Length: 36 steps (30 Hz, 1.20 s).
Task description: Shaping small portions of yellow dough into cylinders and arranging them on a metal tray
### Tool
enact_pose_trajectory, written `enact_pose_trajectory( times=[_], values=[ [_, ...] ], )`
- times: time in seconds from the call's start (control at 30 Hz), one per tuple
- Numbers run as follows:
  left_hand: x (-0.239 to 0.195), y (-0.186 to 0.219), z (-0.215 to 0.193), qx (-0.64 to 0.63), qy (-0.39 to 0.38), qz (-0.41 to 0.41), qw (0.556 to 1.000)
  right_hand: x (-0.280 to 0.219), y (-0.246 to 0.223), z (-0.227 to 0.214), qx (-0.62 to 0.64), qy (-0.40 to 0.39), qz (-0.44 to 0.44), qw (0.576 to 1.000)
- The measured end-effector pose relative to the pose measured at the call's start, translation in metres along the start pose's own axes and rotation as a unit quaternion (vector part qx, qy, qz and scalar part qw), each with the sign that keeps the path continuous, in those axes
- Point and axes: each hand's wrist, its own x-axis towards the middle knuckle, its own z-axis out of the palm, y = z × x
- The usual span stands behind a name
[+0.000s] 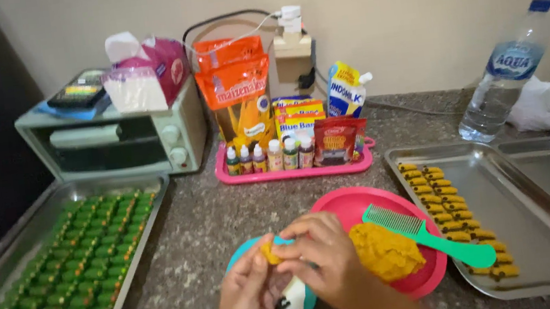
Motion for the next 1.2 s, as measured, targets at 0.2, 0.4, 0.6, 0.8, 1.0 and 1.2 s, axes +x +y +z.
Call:
enact_pose_trajectory(
  times=[0.2,0.4,0.6,0.8,1.0,1.2],
  values=[
    [-0.017,0.015,0.016,0.072,-0.045,0.031,0.996,-0.005,-0.004,-0.006,0.008,-0.054,0.028,0.998],
    [-0.004,0.002,0.004,0.05,-0.058,0.039,0.996,-0.006,0.006,-0.005,0.007,-0.076,0.026,0.997],
    [-0.016,0.003,0.025,0.067,-0.03,0.038,0.997,0.0,0.006,-0.005,-0.014,-0.04,-0.02,0.999],
    [-0.01,-0.004,0.021,0.077,0.008,0.089,0.993,0.002,-0.002,-0.007,-0.057,-0.036,-0.066,0.996],
    [-0.012,0.004,0.024,0.105,0.021,0.05,0.993,0.01,-0.005,-0.014,-0.061,-0.04,-0.076,0.994],
    [-0.001,-0.009,0.021,0.046,0.019,0.001,0.999,0.009,0.024,-0.025,0.105,-0.105,0.093,0.985]
  ],
)
